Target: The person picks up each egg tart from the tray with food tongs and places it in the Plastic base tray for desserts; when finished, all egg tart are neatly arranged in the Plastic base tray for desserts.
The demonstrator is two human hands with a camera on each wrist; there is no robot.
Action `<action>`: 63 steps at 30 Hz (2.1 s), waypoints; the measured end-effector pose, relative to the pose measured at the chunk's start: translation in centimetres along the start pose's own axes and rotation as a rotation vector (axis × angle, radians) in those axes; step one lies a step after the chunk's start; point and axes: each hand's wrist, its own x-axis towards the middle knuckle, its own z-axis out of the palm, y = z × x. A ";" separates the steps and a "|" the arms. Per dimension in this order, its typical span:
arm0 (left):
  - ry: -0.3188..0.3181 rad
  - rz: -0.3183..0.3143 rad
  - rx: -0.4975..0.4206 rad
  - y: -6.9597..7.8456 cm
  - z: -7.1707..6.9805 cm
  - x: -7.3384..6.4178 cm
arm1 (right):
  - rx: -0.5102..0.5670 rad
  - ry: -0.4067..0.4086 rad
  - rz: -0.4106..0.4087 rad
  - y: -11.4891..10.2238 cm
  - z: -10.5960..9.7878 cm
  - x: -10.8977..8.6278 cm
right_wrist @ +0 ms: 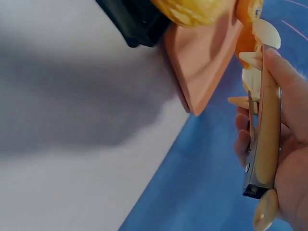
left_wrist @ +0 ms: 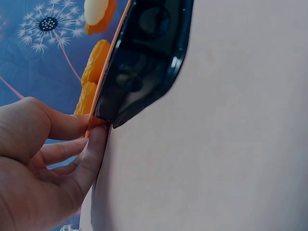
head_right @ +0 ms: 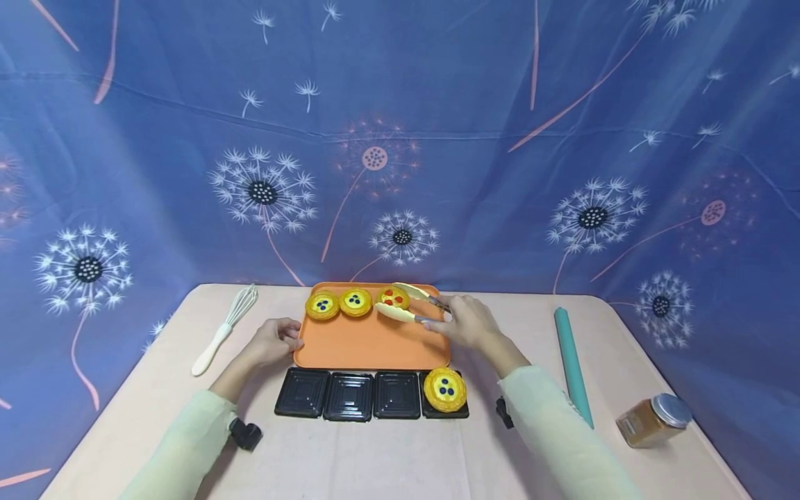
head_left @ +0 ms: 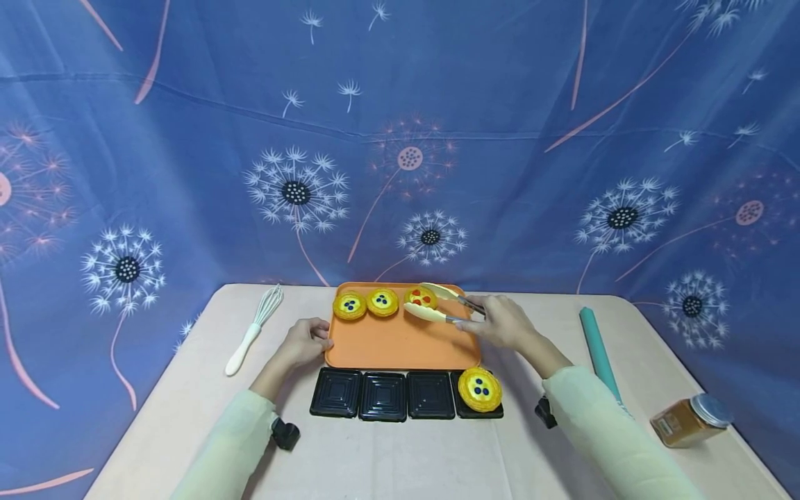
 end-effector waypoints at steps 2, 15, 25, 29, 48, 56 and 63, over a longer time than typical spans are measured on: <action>-0.001 -0.004 -0.002 0.0 0.0 0.0 | 0.007 0.010 -0.003 0.0 -0.5 -0.1; 0.000 -0.002 0.007 0.1 0.2 0.0 | 0.009 0.085 -0.079 0.4 -3.7 -3.8; 0.002 0.010 0.028 -0.1 -0.2 0.1 | -0.034 0.084 -0.148 -0.3 -5.1 -8.0; 0.001 0.012 0.033 -0.1 -0.3 0.2 | -0.063 0.066 -0.191 -1.0 -5.2 -9.1; -0.005 0.003 0.039 -0.1 0.1 0.1 | -0.062 0.034 -0.271 -2.5 -3.7 -12.3; -0.013 -0.003 0.025 0.0 0.1 -0.2 | -0.073 0.000 -0.273 -2.2 -2.1 -12.8; -0.011 -0.011 0.017 -0.1 0.0 -0.2 | -0.078 -0.023 -0.288 -2.1 -1.4 -12.8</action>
